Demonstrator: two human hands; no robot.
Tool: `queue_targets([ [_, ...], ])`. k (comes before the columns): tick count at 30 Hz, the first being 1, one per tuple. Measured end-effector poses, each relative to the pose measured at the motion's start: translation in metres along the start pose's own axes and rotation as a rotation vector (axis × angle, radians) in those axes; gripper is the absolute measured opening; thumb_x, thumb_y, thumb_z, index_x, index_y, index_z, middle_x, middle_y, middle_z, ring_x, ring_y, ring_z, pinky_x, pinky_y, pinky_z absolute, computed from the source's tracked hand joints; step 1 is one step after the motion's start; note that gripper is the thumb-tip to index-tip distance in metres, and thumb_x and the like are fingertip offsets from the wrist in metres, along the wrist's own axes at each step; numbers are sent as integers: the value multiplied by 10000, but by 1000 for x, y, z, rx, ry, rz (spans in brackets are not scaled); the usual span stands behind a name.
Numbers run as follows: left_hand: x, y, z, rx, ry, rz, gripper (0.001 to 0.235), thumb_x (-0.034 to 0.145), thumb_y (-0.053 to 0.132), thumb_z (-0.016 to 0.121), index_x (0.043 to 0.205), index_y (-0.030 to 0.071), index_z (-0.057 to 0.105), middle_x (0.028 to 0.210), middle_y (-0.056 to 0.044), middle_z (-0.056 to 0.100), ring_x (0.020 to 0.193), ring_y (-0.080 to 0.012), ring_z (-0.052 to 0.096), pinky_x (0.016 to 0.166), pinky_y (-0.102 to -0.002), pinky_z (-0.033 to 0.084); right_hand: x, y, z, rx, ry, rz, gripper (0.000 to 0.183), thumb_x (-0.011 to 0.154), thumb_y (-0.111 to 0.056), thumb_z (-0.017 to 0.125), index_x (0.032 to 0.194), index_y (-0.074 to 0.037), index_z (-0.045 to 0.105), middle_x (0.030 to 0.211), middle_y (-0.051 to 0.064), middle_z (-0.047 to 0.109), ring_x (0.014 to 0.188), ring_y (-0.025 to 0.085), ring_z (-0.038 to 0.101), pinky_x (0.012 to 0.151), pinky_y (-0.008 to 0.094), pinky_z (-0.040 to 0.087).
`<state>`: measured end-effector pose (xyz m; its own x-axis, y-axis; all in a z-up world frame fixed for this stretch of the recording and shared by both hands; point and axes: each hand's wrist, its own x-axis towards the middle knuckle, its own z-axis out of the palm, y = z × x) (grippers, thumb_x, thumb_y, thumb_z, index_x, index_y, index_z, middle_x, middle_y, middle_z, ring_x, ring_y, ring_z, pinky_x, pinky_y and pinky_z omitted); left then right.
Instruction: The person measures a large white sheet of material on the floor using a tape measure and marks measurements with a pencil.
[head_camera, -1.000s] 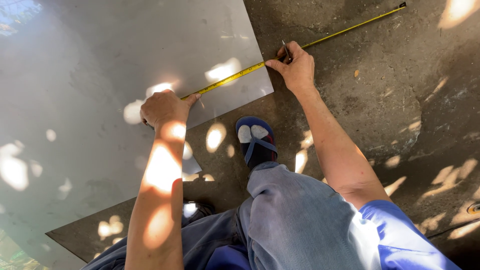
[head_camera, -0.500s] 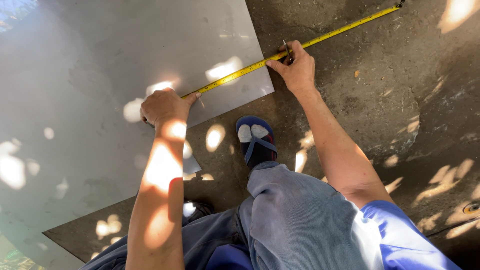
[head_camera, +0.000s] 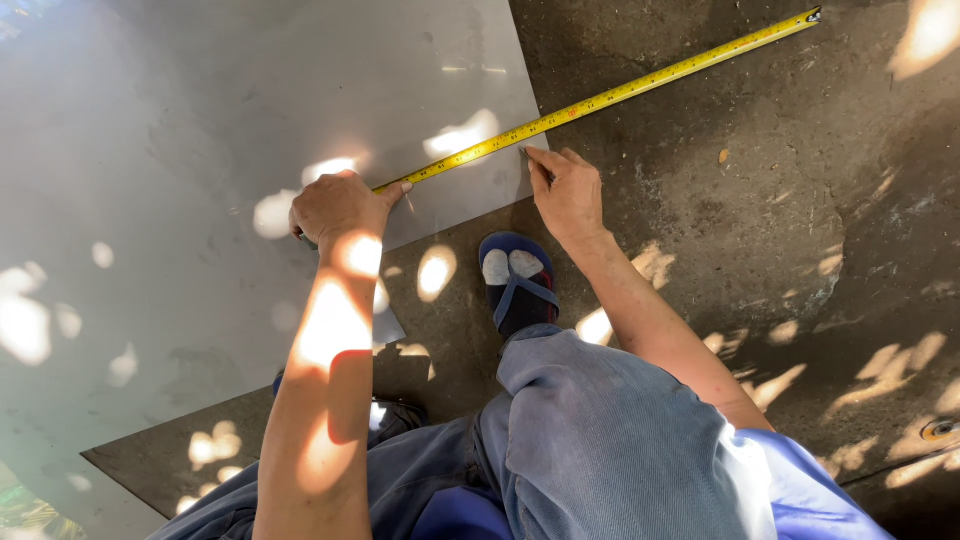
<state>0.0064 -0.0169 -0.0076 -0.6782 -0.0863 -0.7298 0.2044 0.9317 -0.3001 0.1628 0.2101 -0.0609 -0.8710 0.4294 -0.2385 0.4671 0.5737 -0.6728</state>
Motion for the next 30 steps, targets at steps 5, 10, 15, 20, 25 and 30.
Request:
queue_targets([
  [5,-3,2,-4,-4,-3,-10,898,707,937,609,976,95,766,839,-91,738,713,-287,726,728,-571,584,2,2,3,-10,51,-35,191,943,-81,732,1126,-44,773,955,154,725,803,303,721,693,397,586],
  [10,-2,2,-3,3,-8,-5,904,712,941,602,970,90,769,823,-87,736,701,-281,724,723,-570,587,4,2,5,-5,43,-16,174,944,-86,729,1108,-39,768,981,144,733,833,298,730,711,392,591],
  [15,-1,2,-4,2,-26,8,899,718,941,596,955,91,770,790,-77,735,686,-276,723,745,-570,586,6,-3,3,-19,27,12,162,942,-86,728,1093,-39,760,968,150,726,830,314,726,705,410,585],
  [20,-3,2,-7,-6,-33,-10,901,710,944,607,950,89,758,789,-80,728,684,-277,720,754,-568,579,11,-15,6,-201,-48,50,83,975,-100,668,1025,-34,678,943,180,711,843,406,695,681,507,555],
  [25,0,3,-5,-29,-34,-13,881,706,925,628,974,96,757,829,-89,736,716,-284,725,741,-573,584,4,-11,12,-225,-114,94,88,997,-113,648,1028,-31,643,925,196,711,853,417,694,706,530,556],
  [30,-5,1,-7,-35,-7,-18,866,710,913,637,991,103,757,856,-92,746,740,-292,728,751,-578,579,-17,-10,11,-184,-98,103,95,933,-104,682,986,-30,658,883,206,715,846,434,685,711,543,538],
])
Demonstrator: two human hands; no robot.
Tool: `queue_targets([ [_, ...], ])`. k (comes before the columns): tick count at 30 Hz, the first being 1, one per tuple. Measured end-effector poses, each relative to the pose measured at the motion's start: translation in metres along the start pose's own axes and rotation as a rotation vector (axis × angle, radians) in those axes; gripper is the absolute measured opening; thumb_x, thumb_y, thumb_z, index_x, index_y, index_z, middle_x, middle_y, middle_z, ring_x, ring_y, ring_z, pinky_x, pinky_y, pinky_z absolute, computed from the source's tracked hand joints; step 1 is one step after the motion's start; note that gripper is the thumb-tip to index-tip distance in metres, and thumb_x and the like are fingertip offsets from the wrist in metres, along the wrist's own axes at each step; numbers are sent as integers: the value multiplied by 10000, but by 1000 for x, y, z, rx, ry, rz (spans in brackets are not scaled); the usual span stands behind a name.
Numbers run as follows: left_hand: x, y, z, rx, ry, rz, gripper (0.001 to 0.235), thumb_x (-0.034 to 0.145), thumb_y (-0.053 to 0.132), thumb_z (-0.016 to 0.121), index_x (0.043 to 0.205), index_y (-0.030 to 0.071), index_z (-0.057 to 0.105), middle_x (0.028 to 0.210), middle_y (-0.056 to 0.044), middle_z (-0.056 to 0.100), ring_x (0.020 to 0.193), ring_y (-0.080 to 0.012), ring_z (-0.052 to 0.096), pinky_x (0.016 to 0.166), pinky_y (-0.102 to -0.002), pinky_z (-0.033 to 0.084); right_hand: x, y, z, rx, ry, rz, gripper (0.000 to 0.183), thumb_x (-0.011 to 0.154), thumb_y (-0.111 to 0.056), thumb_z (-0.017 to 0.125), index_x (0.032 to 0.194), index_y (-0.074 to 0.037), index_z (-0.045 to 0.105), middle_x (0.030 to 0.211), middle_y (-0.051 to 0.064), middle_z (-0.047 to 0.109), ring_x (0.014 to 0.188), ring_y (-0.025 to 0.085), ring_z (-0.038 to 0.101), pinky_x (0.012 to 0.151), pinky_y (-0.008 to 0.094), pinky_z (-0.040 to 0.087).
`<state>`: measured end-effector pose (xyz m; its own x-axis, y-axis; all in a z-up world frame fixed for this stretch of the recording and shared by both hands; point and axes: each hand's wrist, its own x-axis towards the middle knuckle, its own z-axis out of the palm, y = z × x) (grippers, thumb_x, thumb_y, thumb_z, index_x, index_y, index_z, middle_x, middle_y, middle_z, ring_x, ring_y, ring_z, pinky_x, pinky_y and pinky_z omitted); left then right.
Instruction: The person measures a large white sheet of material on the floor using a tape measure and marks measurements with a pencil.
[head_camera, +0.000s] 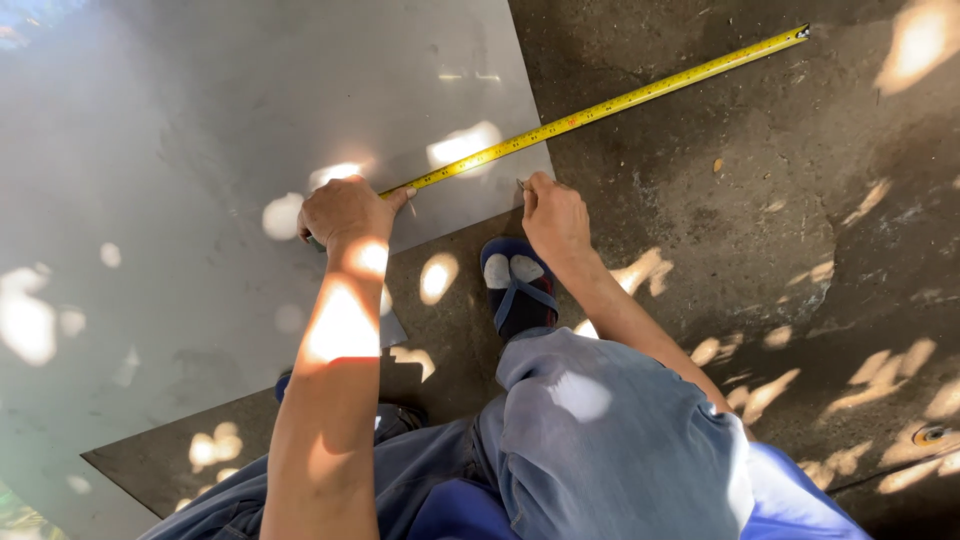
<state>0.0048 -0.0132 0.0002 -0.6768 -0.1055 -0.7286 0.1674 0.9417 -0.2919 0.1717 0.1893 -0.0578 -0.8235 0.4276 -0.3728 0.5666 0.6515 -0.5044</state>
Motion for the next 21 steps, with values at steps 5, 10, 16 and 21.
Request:
queue_targets([
  [5,4,-1,3,-22,-11,8,848,704,909,635,1009,127,758,896,-92,743,793,-301,716,759,-595,575,20,13,-2,79,139,-126,83,959,-74,688,1018,-16,695,959,217,705,865,428,684,734,501,553],
  [10,4,1,-2,5,-8,7,875,713,919,624,1012,107,755,885,-87,746,773,-291,726,759,-579,581,29,5,-12,127,109,-116,96,942,-71,715,1013,-8,708,945,188,712,850,387,694,719,478,555],
  [16,4,-1,3,30,-43,22,912,716,945,586,989,92,759,841,-80,732,727,-266,728,770,-567,587,29,14,-7,121,90,-139,95,938,-71,719,1012,-13,708,946,169,719,845,356,709,719,451,567],
  [21,5,0,-2,19,-108,4,900,729,937,578,976,94,768,818,-71,734,704,-256,718,804,-564,583,36,1,-17,28,-25,-66,85,963,-94,700,990,-14,688,935,168,724,826,364,710,695,476,553],
])
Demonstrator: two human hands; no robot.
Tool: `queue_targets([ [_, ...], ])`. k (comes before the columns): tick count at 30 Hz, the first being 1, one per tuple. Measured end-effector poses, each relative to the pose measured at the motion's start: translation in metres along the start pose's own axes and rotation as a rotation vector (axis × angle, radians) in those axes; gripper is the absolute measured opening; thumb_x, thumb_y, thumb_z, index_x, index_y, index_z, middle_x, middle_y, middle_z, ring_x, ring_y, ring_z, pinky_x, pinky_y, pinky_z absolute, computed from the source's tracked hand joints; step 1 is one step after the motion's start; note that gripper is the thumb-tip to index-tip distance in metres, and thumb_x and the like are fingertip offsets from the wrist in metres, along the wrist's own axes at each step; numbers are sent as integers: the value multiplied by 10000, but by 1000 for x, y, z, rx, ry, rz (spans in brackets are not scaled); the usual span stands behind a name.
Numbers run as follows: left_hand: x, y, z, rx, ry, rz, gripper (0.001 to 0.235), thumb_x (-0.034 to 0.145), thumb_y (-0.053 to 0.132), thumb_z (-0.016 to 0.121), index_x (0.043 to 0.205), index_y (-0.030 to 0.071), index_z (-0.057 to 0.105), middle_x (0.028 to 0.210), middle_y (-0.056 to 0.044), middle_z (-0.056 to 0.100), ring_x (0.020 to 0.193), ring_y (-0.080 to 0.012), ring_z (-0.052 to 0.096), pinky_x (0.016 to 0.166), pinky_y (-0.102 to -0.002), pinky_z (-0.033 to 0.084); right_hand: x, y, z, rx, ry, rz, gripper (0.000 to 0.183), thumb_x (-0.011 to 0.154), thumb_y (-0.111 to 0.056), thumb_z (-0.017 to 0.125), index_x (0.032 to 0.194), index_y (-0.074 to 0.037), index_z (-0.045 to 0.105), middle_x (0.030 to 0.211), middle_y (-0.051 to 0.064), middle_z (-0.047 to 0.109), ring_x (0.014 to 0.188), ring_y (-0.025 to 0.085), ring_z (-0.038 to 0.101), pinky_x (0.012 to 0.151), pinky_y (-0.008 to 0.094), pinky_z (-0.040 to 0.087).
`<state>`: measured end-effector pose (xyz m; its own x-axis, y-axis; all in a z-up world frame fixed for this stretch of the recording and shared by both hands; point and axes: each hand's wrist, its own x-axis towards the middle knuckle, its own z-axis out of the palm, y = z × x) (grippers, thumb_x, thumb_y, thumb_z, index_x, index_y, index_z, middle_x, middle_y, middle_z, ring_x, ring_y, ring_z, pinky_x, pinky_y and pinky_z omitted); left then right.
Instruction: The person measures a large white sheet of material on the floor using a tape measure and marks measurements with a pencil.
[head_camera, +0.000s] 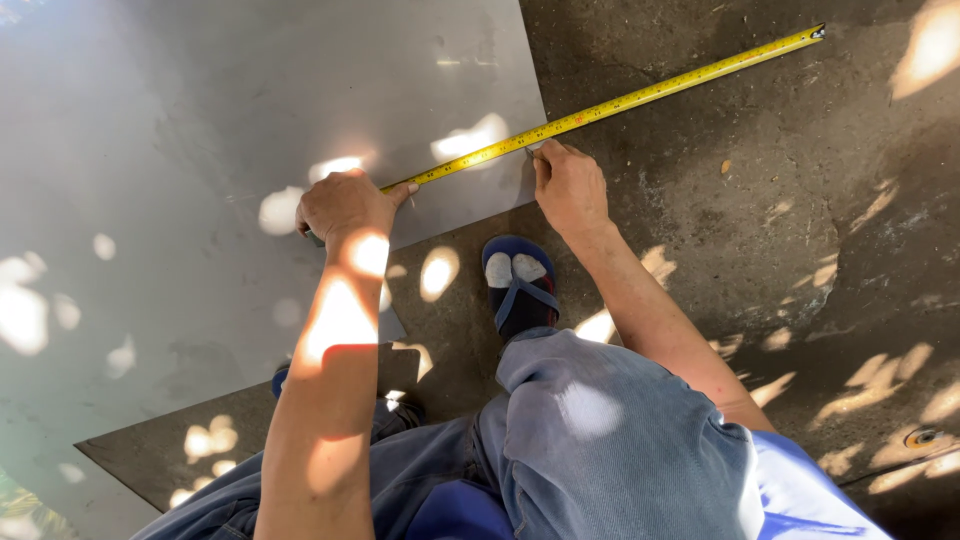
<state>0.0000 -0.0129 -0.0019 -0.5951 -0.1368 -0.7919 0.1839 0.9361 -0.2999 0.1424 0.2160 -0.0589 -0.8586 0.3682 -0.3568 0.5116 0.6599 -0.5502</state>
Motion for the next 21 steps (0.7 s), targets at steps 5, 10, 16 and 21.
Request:
queue_targets([
  [5,-1,2,-2,21,48,-17,919,697,948,600,1016,99,749,897,-112,732,770,-315,720,778,-582,575,-8,0,-2,-156,45,-110,89,972,-104,683,996,-20,665,930,180,722,826,412,692,672,511,551],
  [10,-3,1,0,8,66,9,926,713,929,605,1075,87,732,974,-132,748,868,-344,730,744,-581,583,-25,24,-2,-142,3,-69,102,942,-133,717,963,-40,680,901,190,727,829,408,703,696,508,558],
  [16,-5,-2,6,-39,112,-23,916,688,910,648,1084,89,729,1001,-135,736,870,-335,726,724,-595,578,5,27,-26,121,174,-53,265,931,-166,775,1146,-32,699,966,188,748,827,327,739,730,422,587],
  [21,2,-13,10,-95,139,8,859,703,884,670,1059,106,753,966,-109,746,883,-334,724,737,-619,574,46,78,-59,46,246,-78,387,900,-204,843,1203,-15,696,954,203,741,810,326,721,720,416,570],
])
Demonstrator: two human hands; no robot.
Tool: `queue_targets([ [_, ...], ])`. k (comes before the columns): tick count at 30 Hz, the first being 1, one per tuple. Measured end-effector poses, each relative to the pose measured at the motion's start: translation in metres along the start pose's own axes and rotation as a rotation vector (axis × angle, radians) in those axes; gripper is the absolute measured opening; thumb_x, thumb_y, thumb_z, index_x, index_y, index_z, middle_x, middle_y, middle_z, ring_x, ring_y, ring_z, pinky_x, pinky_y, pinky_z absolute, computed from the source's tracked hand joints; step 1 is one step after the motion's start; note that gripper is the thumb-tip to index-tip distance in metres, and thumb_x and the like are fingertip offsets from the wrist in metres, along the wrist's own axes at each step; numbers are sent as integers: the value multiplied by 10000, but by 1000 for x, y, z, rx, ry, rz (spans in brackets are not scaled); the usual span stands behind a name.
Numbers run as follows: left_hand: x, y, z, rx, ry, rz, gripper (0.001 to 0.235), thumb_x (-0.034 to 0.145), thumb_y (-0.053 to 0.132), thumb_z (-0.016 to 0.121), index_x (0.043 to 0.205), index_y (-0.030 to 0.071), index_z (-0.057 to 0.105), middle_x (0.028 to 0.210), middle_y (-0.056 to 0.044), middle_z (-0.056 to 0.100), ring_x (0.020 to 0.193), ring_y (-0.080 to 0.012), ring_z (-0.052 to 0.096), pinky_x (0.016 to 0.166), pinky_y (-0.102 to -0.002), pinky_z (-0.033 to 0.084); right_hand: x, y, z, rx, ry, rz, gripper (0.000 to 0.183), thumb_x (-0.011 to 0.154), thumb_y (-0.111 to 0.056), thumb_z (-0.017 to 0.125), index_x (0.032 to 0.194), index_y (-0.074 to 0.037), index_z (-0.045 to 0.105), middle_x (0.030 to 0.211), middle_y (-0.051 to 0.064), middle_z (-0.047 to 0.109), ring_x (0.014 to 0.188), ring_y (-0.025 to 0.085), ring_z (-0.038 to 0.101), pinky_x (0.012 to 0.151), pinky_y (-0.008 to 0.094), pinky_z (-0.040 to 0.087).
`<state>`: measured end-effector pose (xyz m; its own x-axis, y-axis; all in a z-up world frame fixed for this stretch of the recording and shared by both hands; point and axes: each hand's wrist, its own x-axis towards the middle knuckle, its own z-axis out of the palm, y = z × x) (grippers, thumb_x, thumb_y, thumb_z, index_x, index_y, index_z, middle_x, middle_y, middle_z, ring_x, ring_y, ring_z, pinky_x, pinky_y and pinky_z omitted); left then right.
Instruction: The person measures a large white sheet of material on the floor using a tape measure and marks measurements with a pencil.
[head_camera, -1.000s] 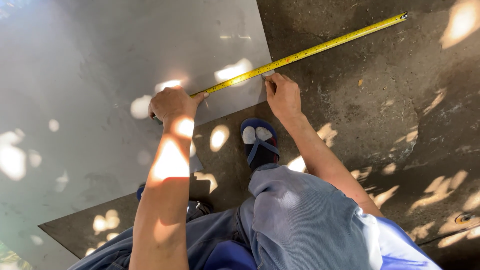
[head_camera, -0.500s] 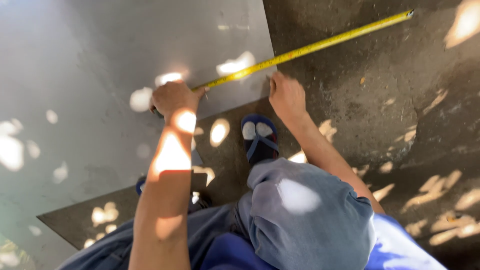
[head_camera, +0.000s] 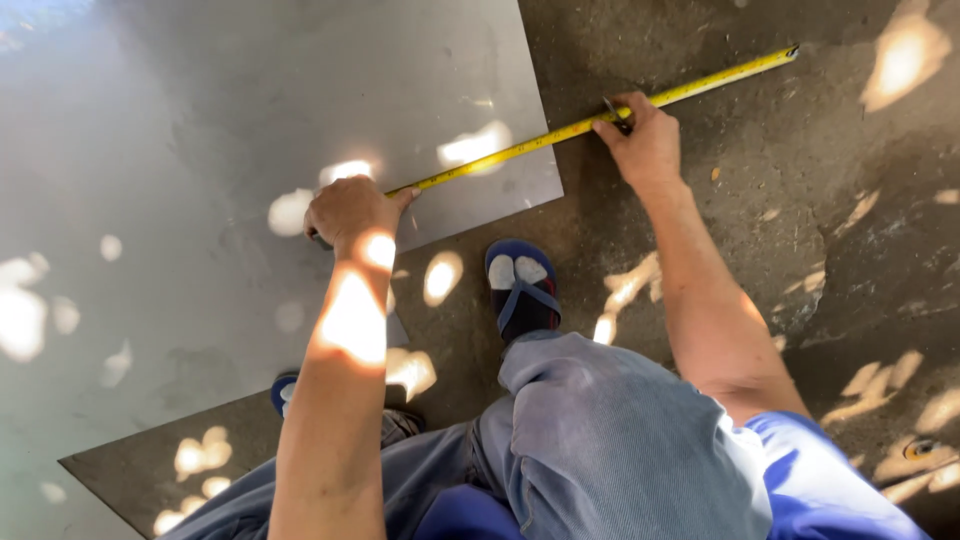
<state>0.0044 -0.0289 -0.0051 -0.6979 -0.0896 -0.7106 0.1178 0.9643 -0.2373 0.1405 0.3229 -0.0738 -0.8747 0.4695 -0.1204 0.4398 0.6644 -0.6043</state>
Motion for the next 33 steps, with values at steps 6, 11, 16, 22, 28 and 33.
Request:
queue_targets([
  [6,15,-86,23,116,132,-70,871,634,994,620,815,150,738,694,-38,681,594,-218,645,459,-367,481,7,24,-7,-119,-162,-8,435,877,-296,920,1120,-4,709,959,190,742,826,320,714,733,414,564],
  [11,14,-144,19,205,-38,-206,959,642,1058,539,778,130,740,641,-8,635,582,-181,633,457,-287,317,5,-13,12,-98,-257,-38,392,861,-312,903,1067,-32,723,901,150,741,775,274,705,699,384,557],
  [16,23,-157,38,236,19,-180,971,642,1076,494,822,149,717,634,-36,668,585,-212,676,439,-303,389,-2,-30,20,-70,-263,-37,373,862,-298,902,1050,-32,719,847,133,729,729,265,684,666,384,546],
  [22,22,-151,36,231,33,-167,946,632,1049,489,844,156,720,663,-36,677,621,-218,683,467,-319,422,-10,-39,27,-48,-233,4,351,846,-299,900,1020,-44,731,831,110,735,707,252,685,638,378,542],
  [28,16,-129,32,201,65,-120,917,635,1043,544,839,168,730,702,-39,703,655,-230,704,482,-338,457,-12,-43,29,-55,-203,0,333,860,-290,894,1027,-48,737,827,108,741,690,249,694,617,380,540],
  [33,11,-115,26,154,73,-108,858,641,1007,587,768,171,728,681,-37,699,642,-225,699,474,-333,450,-15,-46,32,-11,-192,4,340,848,-279,902,1032,-45,738,839,109,748,696,231,695,620,370,548],
])
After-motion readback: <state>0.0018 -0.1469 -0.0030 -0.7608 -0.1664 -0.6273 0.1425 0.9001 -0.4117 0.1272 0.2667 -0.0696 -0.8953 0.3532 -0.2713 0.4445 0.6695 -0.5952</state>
